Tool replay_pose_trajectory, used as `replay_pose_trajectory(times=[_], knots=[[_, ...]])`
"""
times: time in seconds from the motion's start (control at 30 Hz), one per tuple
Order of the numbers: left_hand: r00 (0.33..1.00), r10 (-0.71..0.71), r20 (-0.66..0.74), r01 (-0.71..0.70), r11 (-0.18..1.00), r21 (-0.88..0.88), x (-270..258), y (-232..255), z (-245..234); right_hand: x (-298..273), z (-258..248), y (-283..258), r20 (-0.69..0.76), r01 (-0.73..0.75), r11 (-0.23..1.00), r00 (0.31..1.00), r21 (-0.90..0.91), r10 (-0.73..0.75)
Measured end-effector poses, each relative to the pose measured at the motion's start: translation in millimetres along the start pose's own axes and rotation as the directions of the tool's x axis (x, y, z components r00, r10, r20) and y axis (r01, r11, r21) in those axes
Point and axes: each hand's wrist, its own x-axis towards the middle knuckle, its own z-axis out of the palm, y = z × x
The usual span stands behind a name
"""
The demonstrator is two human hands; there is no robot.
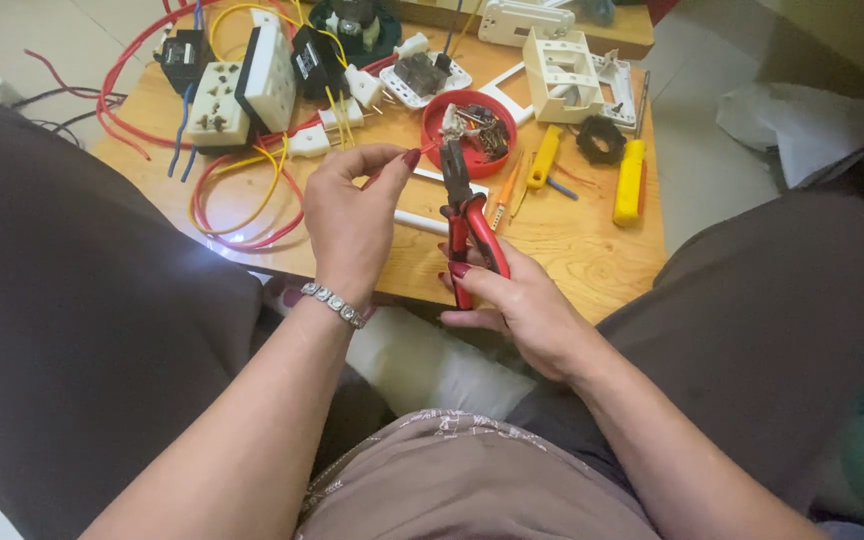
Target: Stripping insulation from electrical wires using pliers and preparing them for assembly.
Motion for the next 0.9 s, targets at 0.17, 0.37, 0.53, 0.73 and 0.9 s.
replay_pose_trajectory(times=[0.17,0.37,0.53,0.73,0.9], knots=[[0.993,0.113,-0.015,-0.113,0.994,0.002,-4.4,7.6,-0.9,3.1,-2.9,3.5,0.012,-0.005,1.000,1.000,-0.021,0.005],[0.964,0.265,0.003,-0.265,0.964,0.028,-6.7,14.8,-3.9,4.1,-5.1,7.8,-0.006,0.019,1.000,1.000,-0.022,-0.019],[0.967,0.256,0.004,-0.256,0.966,0.035,-6.8,14.8,-2.8,4.1,-4.8,7.0,-0.007,0.039,0.999,0.999,-0.017,-0.039],[0.971,0.238,0.014,-0.238,0.970,0.050,-6.6,14.2,-2.8,7.0,-6.0,8.3,-0.001,0.062,0.998,0.998,-0.008,-0.062],[0.979,0.202,0.022,-0.203,0.976,0.076,-5.8,12.2,-1.1,5.7,-4.7,7.2,-0.005,0.054,0.998,0.999,0.028,-0.054]])
